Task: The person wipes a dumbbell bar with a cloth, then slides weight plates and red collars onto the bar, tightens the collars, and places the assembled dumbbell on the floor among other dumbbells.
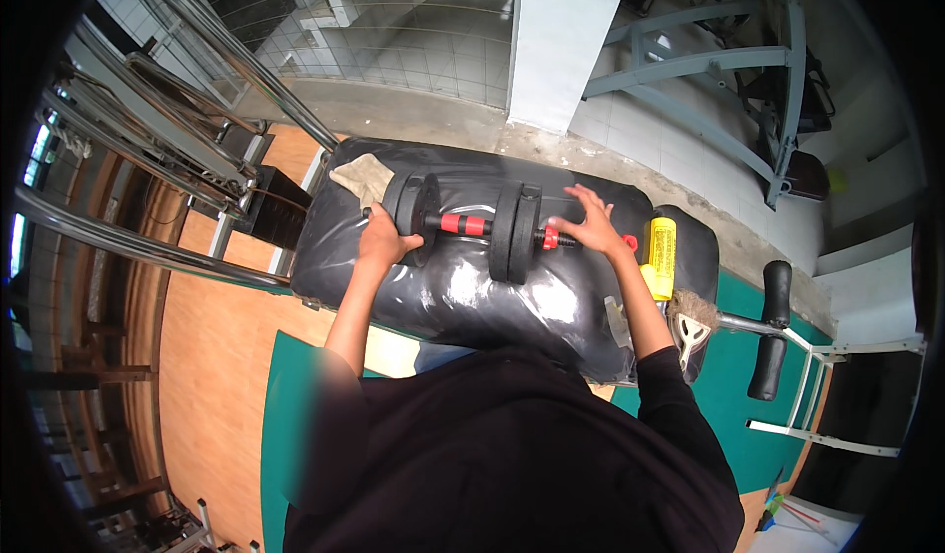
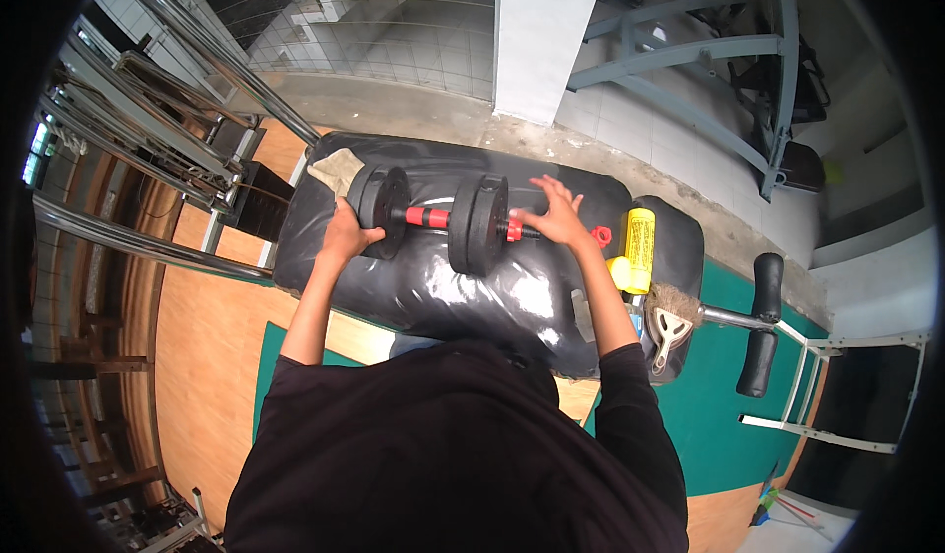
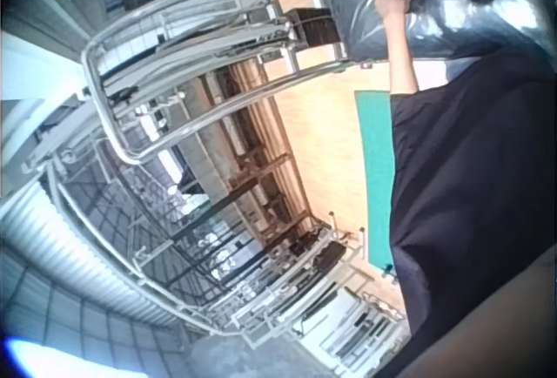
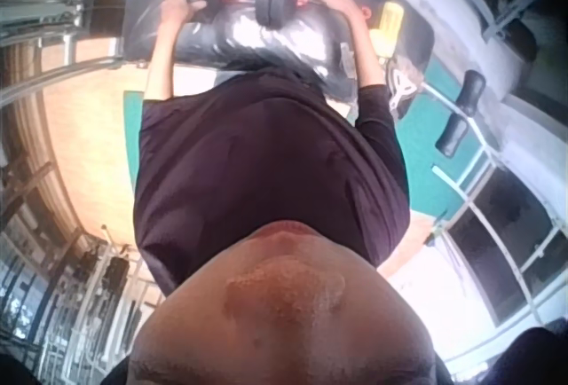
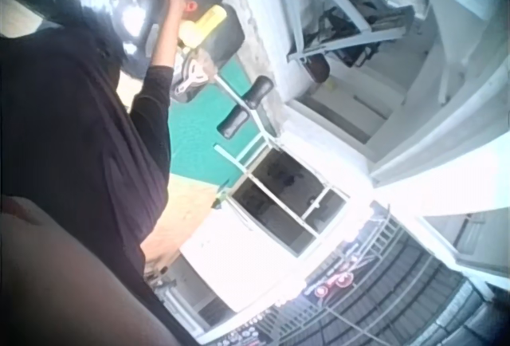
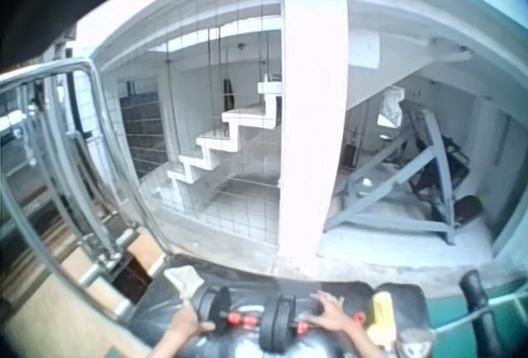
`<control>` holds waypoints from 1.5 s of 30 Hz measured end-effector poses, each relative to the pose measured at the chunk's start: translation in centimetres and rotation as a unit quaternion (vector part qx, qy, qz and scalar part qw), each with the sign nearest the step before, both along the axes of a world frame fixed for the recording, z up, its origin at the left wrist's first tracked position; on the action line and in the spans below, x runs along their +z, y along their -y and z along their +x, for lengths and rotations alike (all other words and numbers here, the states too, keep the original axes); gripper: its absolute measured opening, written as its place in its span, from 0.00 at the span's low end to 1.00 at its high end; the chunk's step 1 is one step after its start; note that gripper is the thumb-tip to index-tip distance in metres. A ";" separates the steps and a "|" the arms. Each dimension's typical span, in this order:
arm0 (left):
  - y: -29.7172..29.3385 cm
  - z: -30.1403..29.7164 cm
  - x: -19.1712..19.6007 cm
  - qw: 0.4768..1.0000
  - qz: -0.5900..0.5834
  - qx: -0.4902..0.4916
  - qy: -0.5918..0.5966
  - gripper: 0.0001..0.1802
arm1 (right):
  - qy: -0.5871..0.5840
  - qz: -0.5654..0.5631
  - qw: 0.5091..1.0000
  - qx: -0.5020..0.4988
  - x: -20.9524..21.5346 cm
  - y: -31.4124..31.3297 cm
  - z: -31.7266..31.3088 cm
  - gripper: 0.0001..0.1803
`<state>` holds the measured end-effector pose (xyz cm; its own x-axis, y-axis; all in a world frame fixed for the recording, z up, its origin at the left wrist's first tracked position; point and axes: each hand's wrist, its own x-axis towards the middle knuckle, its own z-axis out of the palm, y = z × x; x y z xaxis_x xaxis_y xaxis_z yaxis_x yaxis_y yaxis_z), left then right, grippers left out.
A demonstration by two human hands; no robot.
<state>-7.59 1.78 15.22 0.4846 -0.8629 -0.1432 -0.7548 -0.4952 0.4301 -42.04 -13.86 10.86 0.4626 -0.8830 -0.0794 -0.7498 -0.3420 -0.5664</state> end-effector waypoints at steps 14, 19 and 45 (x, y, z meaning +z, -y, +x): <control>0.1 -0.1 0.0 0.999 0.025 0.017 -0.027 0.47 | 0.042 0.129 0.990 0.049 0.1 0.0 1.0 0.43; 0.2 -0.2 -0.1 0.999 0.034 0.019 -0.033 0.48 | 0.024 0.173 0.985 -0.006 0.2 -0.6 2.4 0.29; 0.6 0.0 -0.7 0.999 0.036 -0.001 -0.007 0.47 | -0.051 -0.064 0.969 0.233 1.3 -2.3 1.6 0.24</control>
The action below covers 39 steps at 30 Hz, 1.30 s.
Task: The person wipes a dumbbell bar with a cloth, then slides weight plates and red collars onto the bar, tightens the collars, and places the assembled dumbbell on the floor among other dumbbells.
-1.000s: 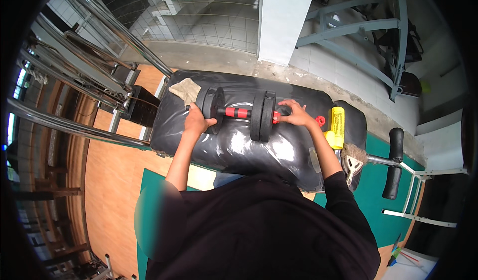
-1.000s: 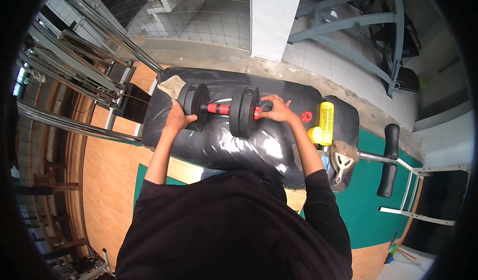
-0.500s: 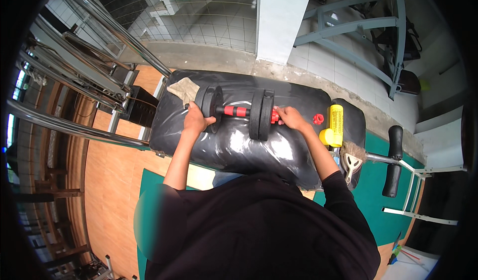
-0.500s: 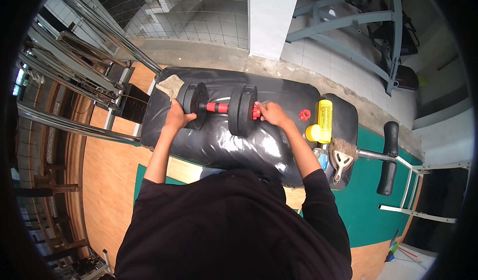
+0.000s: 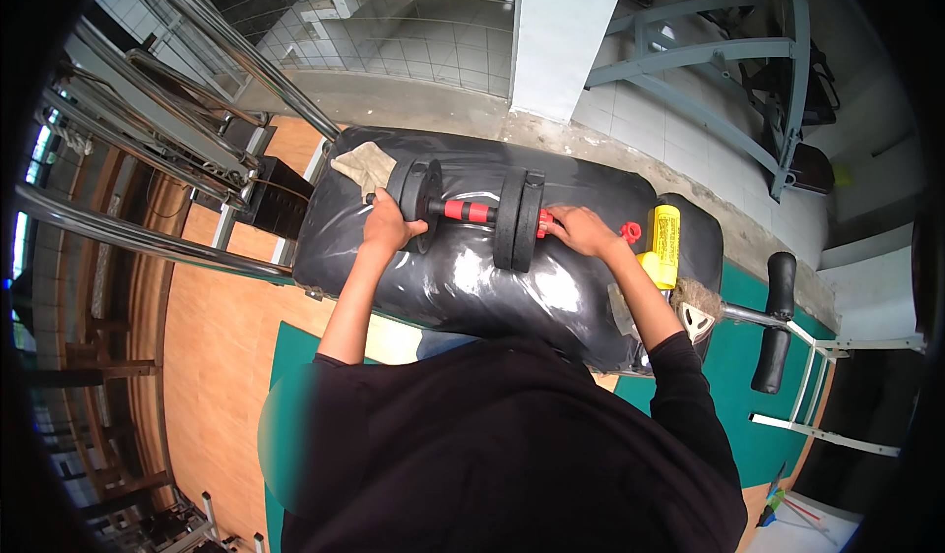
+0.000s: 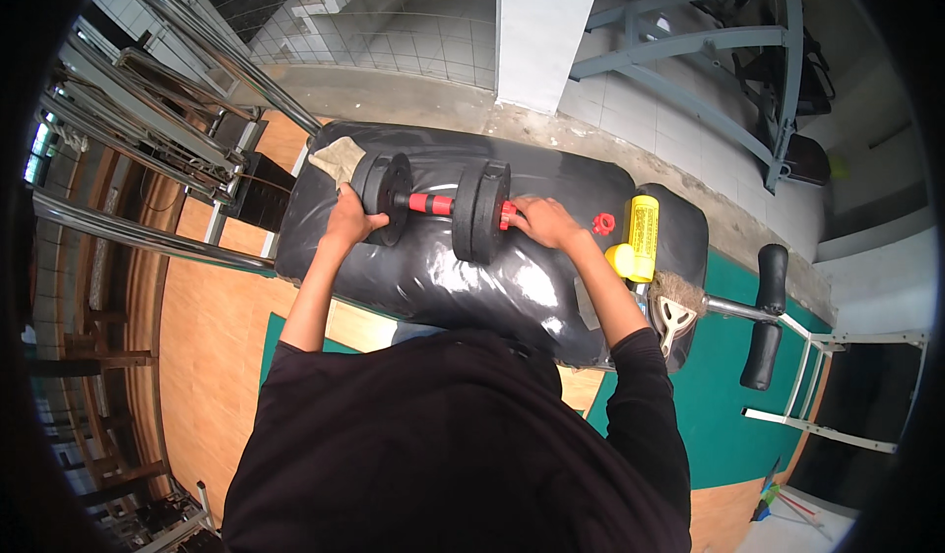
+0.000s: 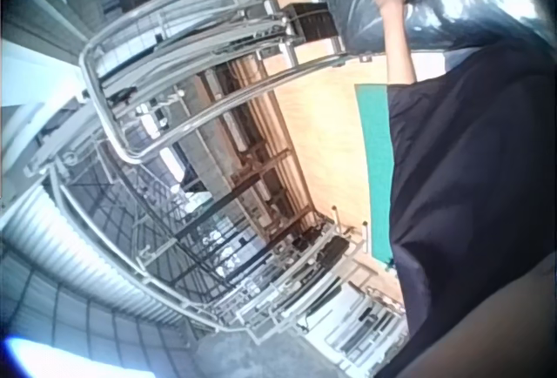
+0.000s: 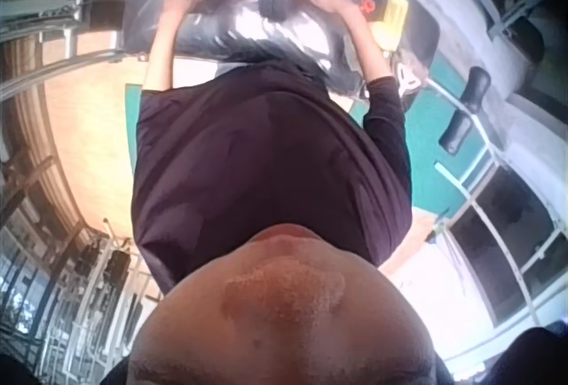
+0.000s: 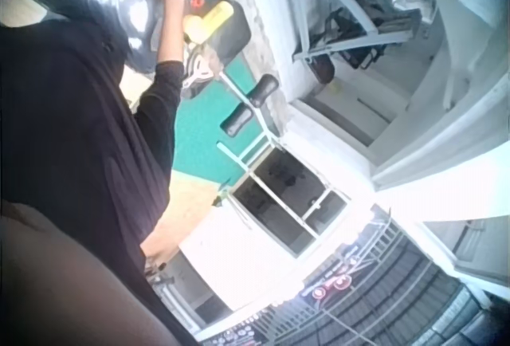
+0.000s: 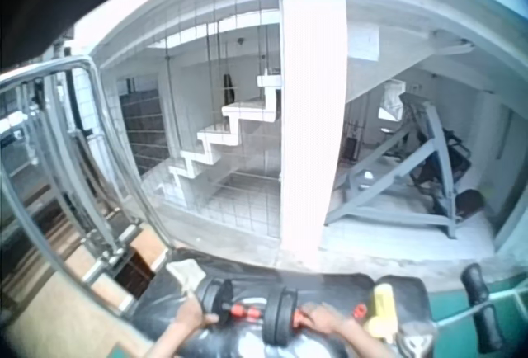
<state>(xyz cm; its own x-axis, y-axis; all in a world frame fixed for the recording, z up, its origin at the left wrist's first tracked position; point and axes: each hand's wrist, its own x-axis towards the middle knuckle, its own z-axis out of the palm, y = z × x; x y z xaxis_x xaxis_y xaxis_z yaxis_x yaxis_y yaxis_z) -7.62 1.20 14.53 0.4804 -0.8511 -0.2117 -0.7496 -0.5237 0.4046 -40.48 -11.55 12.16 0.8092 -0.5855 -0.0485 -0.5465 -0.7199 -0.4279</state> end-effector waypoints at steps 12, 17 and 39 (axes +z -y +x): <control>-0.2 -0.2 -0.3 1.000 -0.017 0.001 0.018 0.47 | -0.076 0.347 0.929 -0.104 -0.3 2.0 0.7 0.36; -0.1 -0.2 -0.1 1.000 -0.010 0.000 0.007 0.48 | 0.038 -0.026 0.999 0.016 -0.1 0.1 -0.6 0.23; -0.5 -0.4 -0.3 0.999 -0.033 0.000 0.002 0.46 | -0.039 -0.053 0.996 0.057 1.3 -0.2 -0.6 0.26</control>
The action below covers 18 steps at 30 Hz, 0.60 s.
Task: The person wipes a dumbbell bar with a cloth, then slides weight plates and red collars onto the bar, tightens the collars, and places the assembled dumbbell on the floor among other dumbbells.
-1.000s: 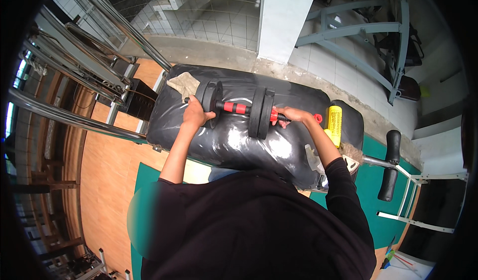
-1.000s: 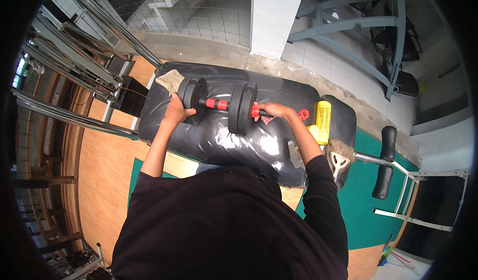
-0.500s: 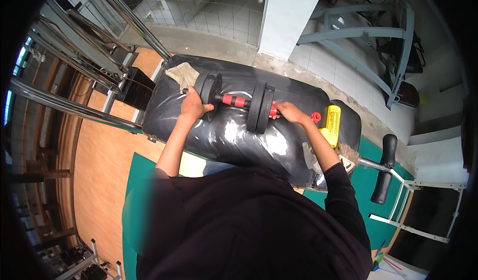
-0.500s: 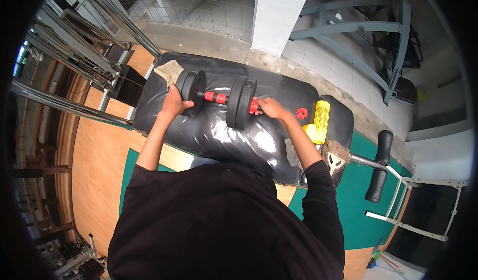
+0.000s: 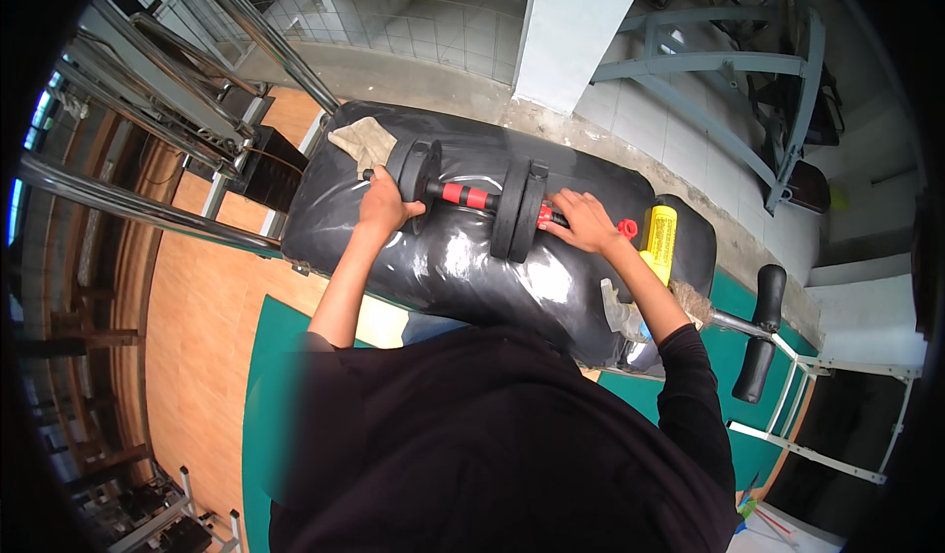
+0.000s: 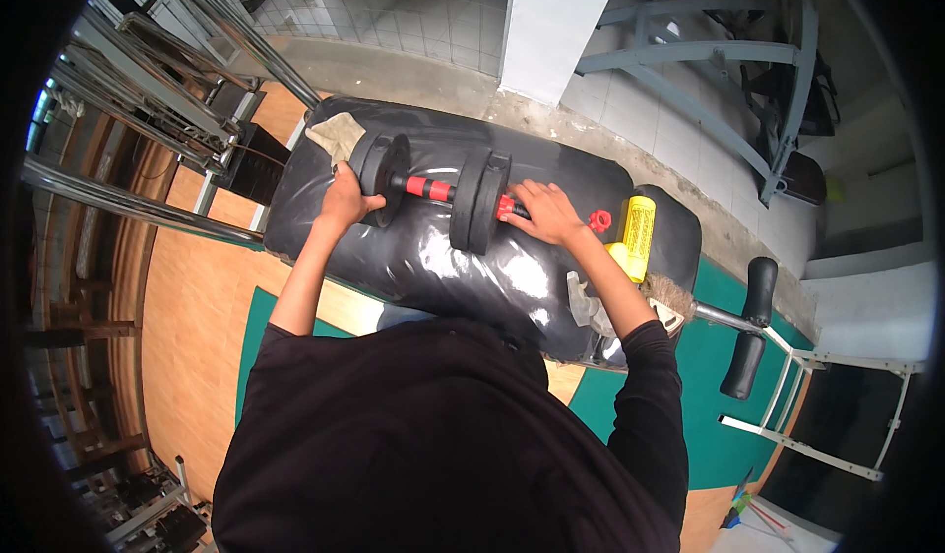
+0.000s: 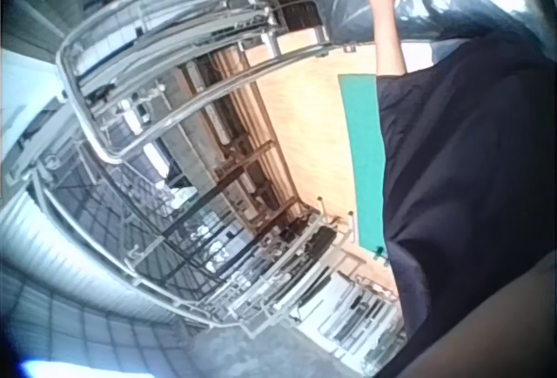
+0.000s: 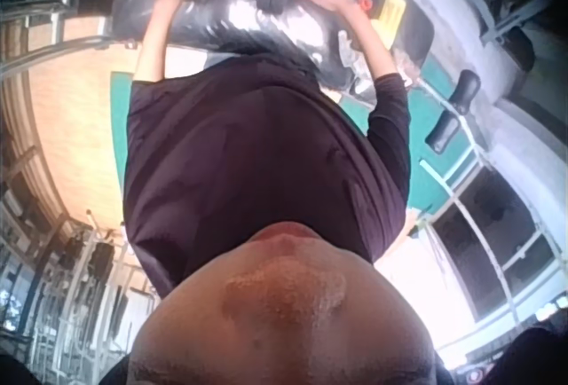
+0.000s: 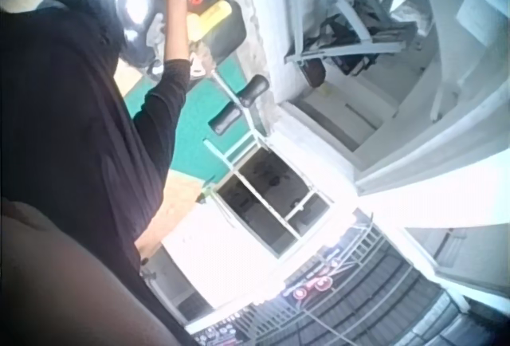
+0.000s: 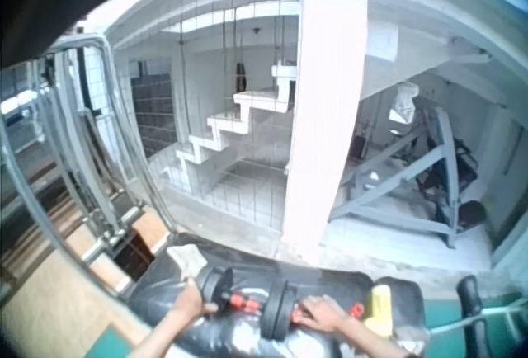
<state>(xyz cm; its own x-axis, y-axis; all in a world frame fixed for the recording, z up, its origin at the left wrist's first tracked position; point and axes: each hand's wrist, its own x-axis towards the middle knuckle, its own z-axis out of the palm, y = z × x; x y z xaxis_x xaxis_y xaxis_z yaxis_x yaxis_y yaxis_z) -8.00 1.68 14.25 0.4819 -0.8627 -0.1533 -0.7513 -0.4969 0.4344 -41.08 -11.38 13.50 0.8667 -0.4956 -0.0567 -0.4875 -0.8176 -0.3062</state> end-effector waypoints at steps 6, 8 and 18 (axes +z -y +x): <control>0.1 0.0 0.1 1.000 0.004 0.000 0.005 0.47 | -0.032 -0.184 0.980 0.069 -1.2 -0.3 0.4 0.27; 0.0 0.0 -0.1 1.000 0.002 0.003 0.006 0.47 | -0.056 -0.191 0.978 0.061 -1.7 -0.3 0.2 0.26; 0.0 0.1 -0.3 1.000 0.000 0.012 -0.002 0.47 | 0.009 0.267 0.953 -0.139 -3.4 1.0 1.0 0.27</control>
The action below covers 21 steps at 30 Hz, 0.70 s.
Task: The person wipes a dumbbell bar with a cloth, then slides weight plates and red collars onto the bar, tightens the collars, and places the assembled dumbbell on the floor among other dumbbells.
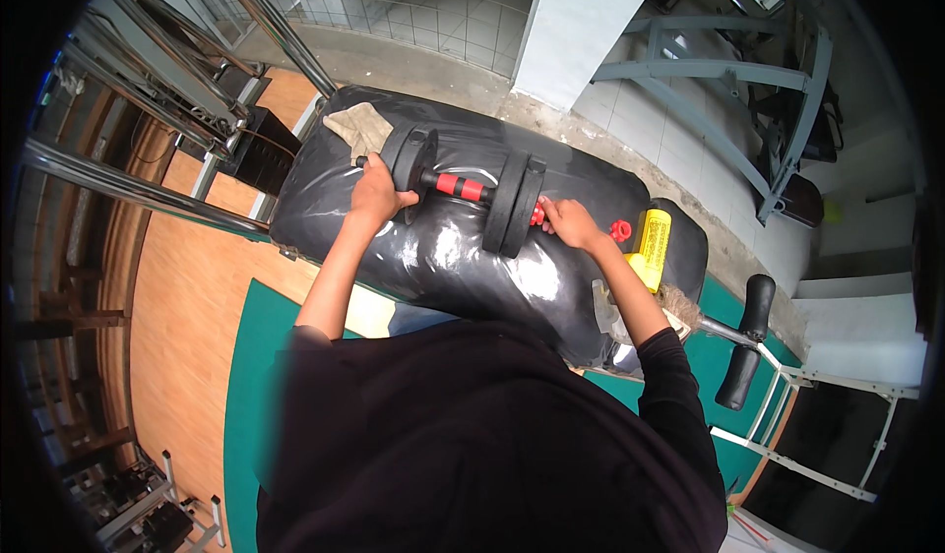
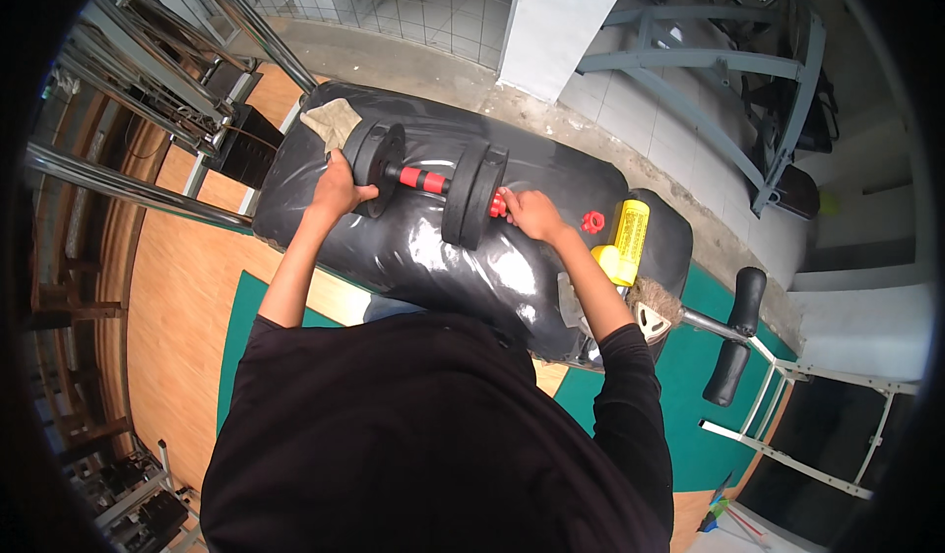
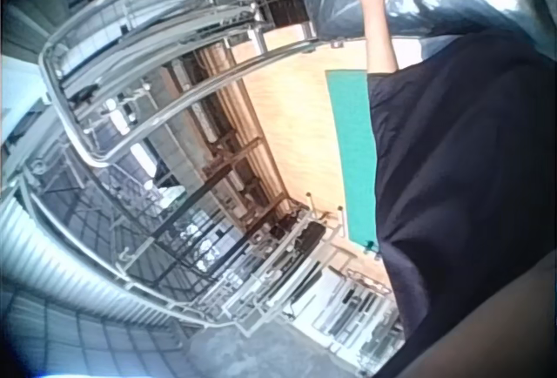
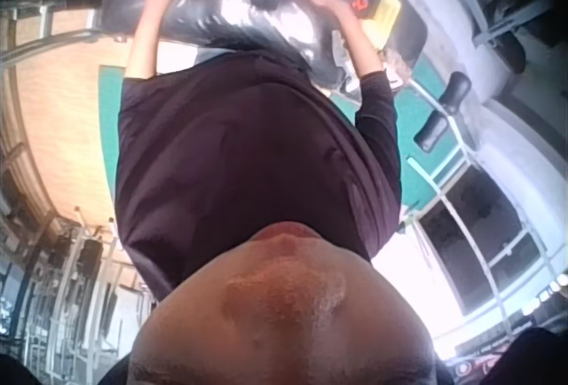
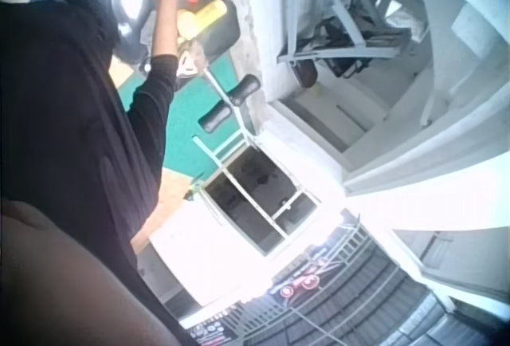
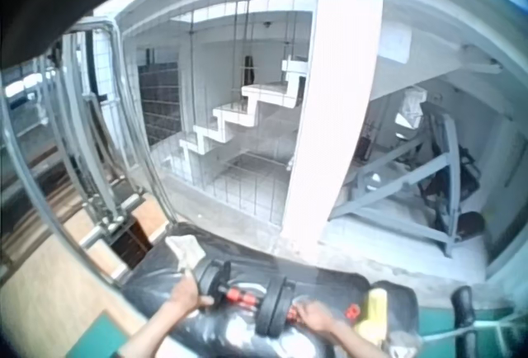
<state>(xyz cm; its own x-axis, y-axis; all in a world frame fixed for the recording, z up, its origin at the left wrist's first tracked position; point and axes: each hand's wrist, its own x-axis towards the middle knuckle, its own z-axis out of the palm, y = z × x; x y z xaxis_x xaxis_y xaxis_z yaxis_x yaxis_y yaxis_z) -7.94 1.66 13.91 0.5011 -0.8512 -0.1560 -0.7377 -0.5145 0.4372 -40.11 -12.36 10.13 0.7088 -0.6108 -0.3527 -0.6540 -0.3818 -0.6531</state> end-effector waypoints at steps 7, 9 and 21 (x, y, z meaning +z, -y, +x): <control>-0.2 -0.3 0.5 1.000 0.016 0.015 -0.016 0.46 | -0.028 0.444 0.894 -0.054 0.1 2.7 0.5 0.32; -0.1 -0.3 0.5 0.999 0.022 0.017 -0.026 0.46 | 0.015 0.317 0.946 -0.068 0.4 1.6 0.5 0.32; -0.2 0.0 -0.2 1.000 0.006 -0.001 -0.003 0.47 | -0.099 -0.367 0.903 0.201 1.4 -0.9 -0.1 0.25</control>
<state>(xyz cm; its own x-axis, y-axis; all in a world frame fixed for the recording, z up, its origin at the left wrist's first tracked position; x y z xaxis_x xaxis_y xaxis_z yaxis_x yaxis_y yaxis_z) -7.95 1.82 13.74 0.4990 -0.8499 -0.1692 -0.7356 -0.5187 0.4358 -40.22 -11.42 11.57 0.8928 -0.4390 -0.1009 -0.4424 -0.8967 -0.0129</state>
